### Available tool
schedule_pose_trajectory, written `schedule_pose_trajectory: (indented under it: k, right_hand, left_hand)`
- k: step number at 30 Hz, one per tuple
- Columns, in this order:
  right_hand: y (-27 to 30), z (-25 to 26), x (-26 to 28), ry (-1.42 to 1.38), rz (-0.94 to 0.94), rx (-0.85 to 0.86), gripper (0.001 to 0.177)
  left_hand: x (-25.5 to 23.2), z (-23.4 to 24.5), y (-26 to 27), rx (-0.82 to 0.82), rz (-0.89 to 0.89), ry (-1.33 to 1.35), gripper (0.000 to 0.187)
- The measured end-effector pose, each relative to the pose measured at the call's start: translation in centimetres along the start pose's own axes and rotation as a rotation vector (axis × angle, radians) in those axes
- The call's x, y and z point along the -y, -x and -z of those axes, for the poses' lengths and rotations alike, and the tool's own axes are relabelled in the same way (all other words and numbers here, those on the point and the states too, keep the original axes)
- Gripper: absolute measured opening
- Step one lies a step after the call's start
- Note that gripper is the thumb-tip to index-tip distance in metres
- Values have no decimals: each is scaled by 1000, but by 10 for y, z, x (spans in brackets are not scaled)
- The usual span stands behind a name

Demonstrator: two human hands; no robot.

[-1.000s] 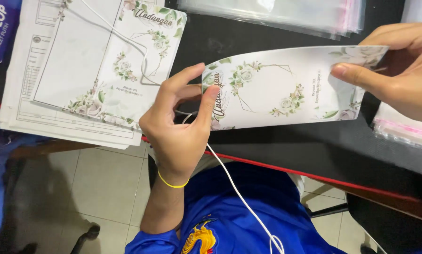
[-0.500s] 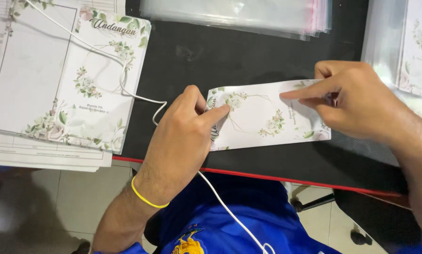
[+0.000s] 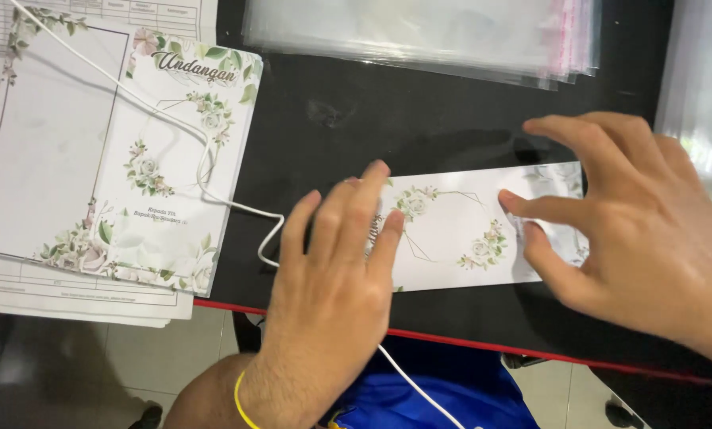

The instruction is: The person folds printed invitation cards and inserts them into clear plastic sleeves by hand.

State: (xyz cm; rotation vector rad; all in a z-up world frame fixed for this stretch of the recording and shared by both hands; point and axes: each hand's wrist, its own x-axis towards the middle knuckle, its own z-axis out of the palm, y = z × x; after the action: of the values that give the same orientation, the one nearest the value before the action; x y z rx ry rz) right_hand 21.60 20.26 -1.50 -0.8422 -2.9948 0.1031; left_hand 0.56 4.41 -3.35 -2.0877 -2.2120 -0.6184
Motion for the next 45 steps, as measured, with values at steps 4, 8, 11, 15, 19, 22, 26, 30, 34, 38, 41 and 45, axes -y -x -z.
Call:
schedule_pose_trajectory:
  k: [4,8,11,15,19,22,26,30,34,38,41,45]
  right_hand:
    - [8,-9,16,212,84,-114,29]
    - [13,-18,23,288,141,-192,34]
    - [15,-22,23,296,123,-152,48]
    - [16,-26,18,122,79,-137,50]
    - [15,-23,16,203,63,-53,51]
    - [12,-19,14,346,83,-31,56]
    - [-1,-7,18,555,108,92,69]
    - [-16,3,28,640,-4,377,89]
    - [-27,2,35,569,-29,464,97]
    - [-32,5,37,554,-48,491,92]
    - [-36,7,38,538,-70,557,93]
    - [-38,2,42,519,-82,465,92]
  left_hand:
    - [-6,-2,11,18,-31,-83,43]
    - [-5,-7,15,18,-16,-88,46]
    - [-3,-5,14,-12,-3,-72,41]
    - [8,2,9,46,-46,-64,39]
    - [17,6,5,92,-114,-77,35]
    - [17,7,2,84,-131,-124,30]
    - [13,6,-1,83,-142,-166,38]
    - [4,1,-8,110,-118,-281,38]
    - [-1,-7,-8,57,-89,-290,32]
    - [-4,-7,-7,22,-88,-236,35]
    - [-2,-8,-5,3,-98,-260,27]
    - [2,-5,-3,61,-98,-283,42]
